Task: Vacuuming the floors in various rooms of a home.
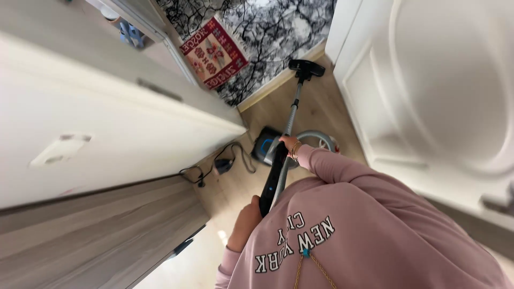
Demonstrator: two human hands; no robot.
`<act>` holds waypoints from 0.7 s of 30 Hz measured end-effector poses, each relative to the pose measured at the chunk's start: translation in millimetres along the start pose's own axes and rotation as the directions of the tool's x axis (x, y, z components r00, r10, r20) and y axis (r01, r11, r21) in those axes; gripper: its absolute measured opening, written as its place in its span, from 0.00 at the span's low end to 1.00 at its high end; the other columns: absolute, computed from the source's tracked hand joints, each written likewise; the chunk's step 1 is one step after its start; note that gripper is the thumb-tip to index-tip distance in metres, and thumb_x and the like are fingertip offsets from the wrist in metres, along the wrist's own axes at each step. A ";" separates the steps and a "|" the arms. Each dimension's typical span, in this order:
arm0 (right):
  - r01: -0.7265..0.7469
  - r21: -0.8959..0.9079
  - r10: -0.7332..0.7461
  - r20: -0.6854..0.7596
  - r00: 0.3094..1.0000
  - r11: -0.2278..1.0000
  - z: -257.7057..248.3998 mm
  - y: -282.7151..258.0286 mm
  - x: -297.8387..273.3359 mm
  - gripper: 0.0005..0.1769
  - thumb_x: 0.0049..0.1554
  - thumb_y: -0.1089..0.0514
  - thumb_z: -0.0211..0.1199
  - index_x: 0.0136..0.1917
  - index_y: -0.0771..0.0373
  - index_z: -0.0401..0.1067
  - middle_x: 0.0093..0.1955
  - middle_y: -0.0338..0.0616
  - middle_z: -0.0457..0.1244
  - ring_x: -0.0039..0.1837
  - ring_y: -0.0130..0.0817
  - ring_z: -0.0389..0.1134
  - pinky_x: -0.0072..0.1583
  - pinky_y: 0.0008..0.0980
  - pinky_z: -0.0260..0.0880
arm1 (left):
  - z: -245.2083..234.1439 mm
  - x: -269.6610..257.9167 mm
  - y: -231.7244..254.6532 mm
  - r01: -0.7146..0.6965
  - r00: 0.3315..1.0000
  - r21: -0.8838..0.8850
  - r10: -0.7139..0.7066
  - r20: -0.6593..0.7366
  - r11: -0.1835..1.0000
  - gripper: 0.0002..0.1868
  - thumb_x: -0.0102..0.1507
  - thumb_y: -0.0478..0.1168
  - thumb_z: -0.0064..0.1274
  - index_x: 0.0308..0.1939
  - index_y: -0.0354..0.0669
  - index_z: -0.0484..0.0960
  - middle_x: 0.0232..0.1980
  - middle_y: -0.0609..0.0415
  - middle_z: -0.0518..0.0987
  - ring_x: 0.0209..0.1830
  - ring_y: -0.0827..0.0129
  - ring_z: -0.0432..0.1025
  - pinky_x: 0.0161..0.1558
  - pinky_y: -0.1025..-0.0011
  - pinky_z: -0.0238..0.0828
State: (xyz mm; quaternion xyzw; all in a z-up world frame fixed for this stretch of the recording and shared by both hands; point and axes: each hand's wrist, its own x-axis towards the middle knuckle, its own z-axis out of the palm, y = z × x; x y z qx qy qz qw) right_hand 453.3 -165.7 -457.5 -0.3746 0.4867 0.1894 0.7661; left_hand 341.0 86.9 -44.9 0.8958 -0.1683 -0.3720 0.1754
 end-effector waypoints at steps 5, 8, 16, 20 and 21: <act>-0.129 0.108 0.109 0.168 0.980 0.986 -45.6 -89.2 39.2 0.14 0.54 0.50 0.64 0.41 0.64 0.72 0.34 0.49 0.66 0.34 0.44 0.68 0.38 0.44 0.72 | -33.2 61.4 98.9 -0.036 0.999 0.040 0.038 -0.037 0.999 0.17 0.57 0.38 0.52 0.48 0.36 0.68 0.32 0.34 0.81 0.34 0.37 0.77 0.35 0.45 0.72; -0.216 0.197 0.137 0.349 0.927 0.956 -29.2 -128.6 43.4 0.13 0.53 0.52 0.63 0.42 0.65 0.70 0.35 0.52 0.67 0.36 0.47 0.70 0.43 0.46 0.76 | -75.7 79.7 148.4 0.031 0.996 0.094 -0.022 -0.088 0.995 0.16 0.58 0.36 0.51 0.49 0.39 0.69 0.31 0.37 0.81 0.33 0.40 0.78 0.34 0.46 0.73; -0.347 0.168 0.263 0.383 0.885 0.922 40.3 -160.5 10.7 0.11 0.54 0.58 0.64 0.47 0.65 0.67 0.37 0.52 0.67 0.39 0.45 0.72 0.47 0.46 0.76 | -139.0 68.6 192.9 0.287 0.950 0.079 -0.273 -0.148 0.955 0.14 0.57 0.39 0.55 0.45 0.45 0.72 0.28 0.41 0.82 0.33 0.43 0.78 0.35 0.48 0.72; -0.384 0.079 0.318 0.422 0.849 0.920 45.2 -169.4 47.2 0.12 0.55 0.56 0.65 0.45 0.64 0.67 0.37 0.48 0.65 0.38 0.42 0.70 0.46 0.44 0.77 | -160.2 86.7 200.1 0.305 0.941 -0.007 -0.303 -0.149 0.952 0.17 0.54 0.40 0.59 0.44 0.45 0.73 0.29 0.40 0.82 0.34 0.41 0.77 0.35 0.48 0.71; -0.383 0.053 0.324 0.435 0.840 0.922 48.6 -180.0 54.4 0.11 0.56 0.56 0.65 0.44 0.64 0.67 0.37 0.46 0.64 0.39 0.41 0.69 0.46 0.43 0.77 | -168.3 95.6 201.5 0.297 0.940 -0.042 -0.300 -0.164 0.954 0.17 0.54 0.41 0.60 0.45 0.46 0.74 0.30 0.40 0.82 0.35 0.41 0.77 0.35 0.48 0.71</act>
